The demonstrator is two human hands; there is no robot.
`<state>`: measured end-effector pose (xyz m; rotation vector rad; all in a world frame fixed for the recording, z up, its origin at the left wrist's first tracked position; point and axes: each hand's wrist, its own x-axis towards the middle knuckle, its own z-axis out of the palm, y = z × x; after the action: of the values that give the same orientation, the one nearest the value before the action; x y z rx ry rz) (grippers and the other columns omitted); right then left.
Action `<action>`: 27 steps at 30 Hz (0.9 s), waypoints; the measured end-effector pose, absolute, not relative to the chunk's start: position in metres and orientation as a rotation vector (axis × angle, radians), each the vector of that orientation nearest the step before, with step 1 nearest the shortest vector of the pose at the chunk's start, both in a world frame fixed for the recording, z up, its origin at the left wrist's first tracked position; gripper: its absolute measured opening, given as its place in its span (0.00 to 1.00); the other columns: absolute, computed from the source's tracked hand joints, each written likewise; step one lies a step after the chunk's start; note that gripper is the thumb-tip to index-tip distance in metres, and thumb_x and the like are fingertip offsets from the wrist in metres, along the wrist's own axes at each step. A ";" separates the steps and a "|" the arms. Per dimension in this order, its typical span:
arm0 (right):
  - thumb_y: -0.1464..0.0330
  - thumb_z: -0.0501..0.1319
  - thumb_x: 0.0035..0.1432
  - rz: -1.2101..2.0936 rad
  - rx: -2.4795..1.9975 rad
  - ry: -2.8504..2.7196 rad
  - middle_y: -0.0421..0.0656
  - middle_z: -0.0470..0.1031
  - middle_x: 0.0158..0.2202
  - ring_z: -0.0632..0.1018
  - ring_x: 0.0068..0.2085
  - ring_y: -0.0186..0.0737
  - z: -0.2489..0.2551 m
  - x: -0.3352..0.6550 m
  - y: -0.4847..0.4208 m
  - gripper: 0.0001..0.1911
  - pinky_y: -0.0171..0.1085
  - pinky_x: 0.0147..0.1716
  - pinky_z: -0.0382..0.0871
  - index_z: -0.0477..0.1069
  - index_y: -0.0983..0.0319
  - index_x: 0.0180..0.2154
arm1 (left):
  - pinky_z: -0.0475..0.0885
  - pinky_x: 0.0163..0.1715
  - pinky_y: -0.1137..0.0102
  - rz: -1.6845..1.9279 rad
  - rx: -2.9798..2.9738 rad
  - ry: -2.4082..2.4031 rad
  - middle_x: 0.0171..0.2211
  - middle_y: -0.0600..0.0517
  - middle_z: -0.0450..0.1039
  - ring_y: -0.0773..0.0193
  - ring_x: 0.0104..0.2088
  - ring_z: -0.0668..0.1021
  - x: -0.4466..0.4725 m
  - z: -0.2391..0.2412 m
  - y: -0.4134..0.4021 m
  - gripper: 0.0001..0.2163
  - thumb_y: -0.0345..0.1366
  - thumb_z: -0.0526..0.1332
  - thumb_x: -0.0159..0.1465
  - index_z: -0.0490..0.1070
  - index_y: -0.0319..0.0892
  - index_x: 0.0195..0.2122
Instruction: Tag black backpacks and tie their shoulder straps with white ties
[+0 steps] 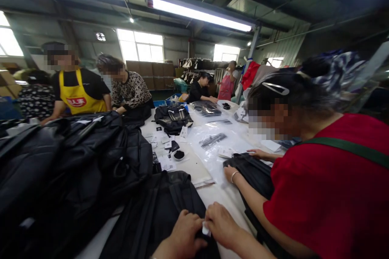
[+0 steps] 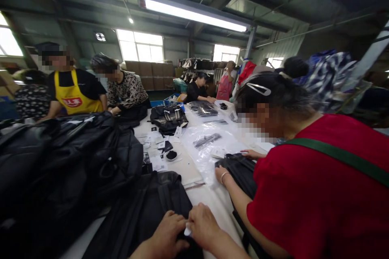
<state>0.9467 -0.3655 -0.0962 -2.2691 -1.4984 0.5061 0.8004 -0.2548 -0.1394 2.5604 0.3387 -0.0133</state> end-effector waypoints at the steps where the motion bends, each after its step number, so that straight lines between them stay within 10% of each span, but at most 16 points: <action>1: 0.72 0.58 0.51 0.458 -2.266 -1.538 0.44 0.77 0.33 0.74 0.40 0.44 -0.097 0.946 -0.366 0.06 0.40 0.41 0.62 0.75 0.61 0.27 | 0.60 0.53 0.55 -0.020 2.563 0.358 0.43 0.52 0.74 0.55 0.45 0.73 0.802 -0.142 -0.255 0.15 0.44 0.66 0.55 0.72 0.51 0.44; 10: 0.69 0.59 0.52 -0.450 -1.396 -1.958 0.40 0.67 0.18 0.69 0.28 0.39 -0.157 0.898 -0.347 0.11 0.39 0.32 0.60 0.62 0.60 0.19 | 0.67 0.36 0.66 0.028 2.418 0.794 0.31 0.47 0.77 0.56 0.34 0.78 0.815 -0.164 -0.235 0.12 0.39 0.53 0.63 0.75 0.42 0.31; 17: 0.65 0.57 0.53 0.964 -1.521 -0.901 0.45 0.77 0.30 0.76 0.32 0.38 -0.097 0.917 -0.386 0.11 0.37 0.33 0.69 0.61 0.60 0.22 | 0.62 0.30 0.71 0.402 1.690 0.761 0.24 0.55 0.69 0.64 0.28 0.69 0.793 -0.140 -0.204 0.19 0.52 0.58 0.61 0.70 0.39 0.26; 27: 0.56 0.62 0.49 1.241 -1.578 -0.471 0.26 0.49 0.15 0.49 0.15 0.25 -0.135 0.920 -0.372 0.17 0.29 0.14 0.40 0.57 0.57 0.27 | 0.64 0.29 0.69 0.520 1.457 0.950 0.22 0.52 0.68 0.63 0.26 0.69 0.781 -0.136 -0.200 0.29 0.63 0.57 0.55 0.73 0.36 0.28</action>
<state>0.9205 -0.3716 -0.1354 -1.5784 -0.4709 1.2407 0.7810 -0.2005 -0.1362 1.4569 0.9504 0.5202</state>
